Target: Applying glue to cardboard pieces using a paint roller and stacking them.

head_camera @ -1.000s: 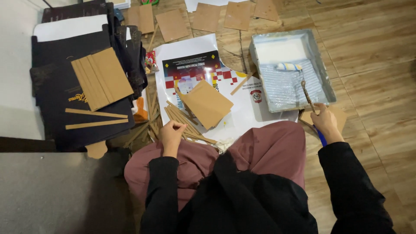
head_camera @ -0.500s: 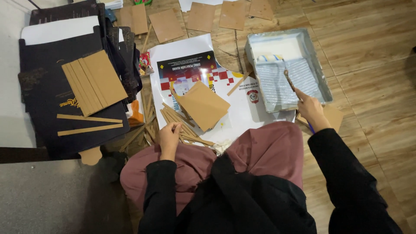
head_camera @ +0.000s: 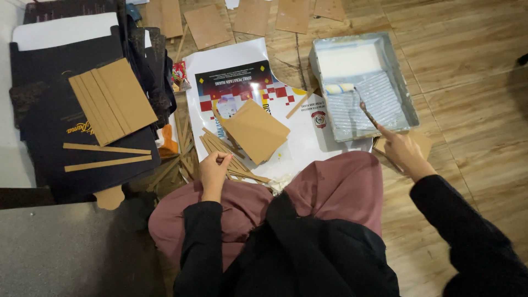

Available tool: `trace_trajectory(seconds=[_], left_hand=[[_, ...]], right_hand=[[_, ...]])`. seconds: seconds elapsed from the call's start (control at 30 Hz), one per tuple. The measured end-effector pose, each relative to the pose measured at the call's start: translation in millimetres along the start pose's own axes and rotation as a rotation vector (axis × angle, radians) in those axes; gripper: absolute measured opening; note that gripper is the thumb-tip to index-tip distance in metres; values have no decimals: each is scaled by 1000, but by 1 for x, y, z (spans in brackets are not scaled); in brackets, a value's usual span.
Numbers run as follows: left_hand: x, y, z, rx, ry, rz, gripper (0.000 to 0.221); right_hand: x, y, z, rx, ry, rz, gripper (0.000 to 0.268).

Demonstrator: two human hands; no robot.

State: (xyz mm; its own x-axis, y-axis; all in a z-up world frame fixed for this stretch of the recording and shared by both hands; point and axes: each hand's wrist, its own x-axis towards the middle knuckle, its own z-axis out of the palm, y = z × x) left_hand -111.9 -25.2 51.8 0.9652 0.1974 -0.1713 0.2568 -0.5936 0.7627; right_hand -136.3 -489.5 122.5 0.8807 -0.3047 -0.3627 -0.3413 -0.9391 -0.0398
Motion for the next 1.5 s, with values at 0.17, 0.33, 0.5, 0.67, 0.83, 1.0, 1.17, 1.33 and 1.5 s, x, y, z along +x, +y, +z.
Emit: trace_trajectory(seconds=[0.17,0.33,0.5,0.67,0.83,1.0,1.17,1.33,1.5], left_hand=[[-3,8,-9,-94,-50,-3,9],[-6,16,-14,-99,-80,-66,16],[-8,27,-17,-98,-85,-88,18],[-9,33,-19,27,-216,-143,17],[4,-24,39,-56,-360,-181,31],[1,-24,68,-332,-412,-291,44],[9,-16,79,-241,-377,-309,19],[10,-19,86,-293,-383,-294,19],[11,-25,90,-253,-404,-321,20]], right_hand=[[-25,13,-17,-169,-96,41,60],[-43,28,-39,-193,-66,48,57],[-56,7,-60,-2,2,46,59],[-34,4,-10,-141,242,-333,56],[-105,-98,-43,243,-114,-355,66],[-117,-118,-34,103,-248,-374,59],[-110,-117,-28,120,-302,-313,56],[-99,-120,-8,79,-286,-346,55],[-104,-137,-8,-134,-240,-422,56]])
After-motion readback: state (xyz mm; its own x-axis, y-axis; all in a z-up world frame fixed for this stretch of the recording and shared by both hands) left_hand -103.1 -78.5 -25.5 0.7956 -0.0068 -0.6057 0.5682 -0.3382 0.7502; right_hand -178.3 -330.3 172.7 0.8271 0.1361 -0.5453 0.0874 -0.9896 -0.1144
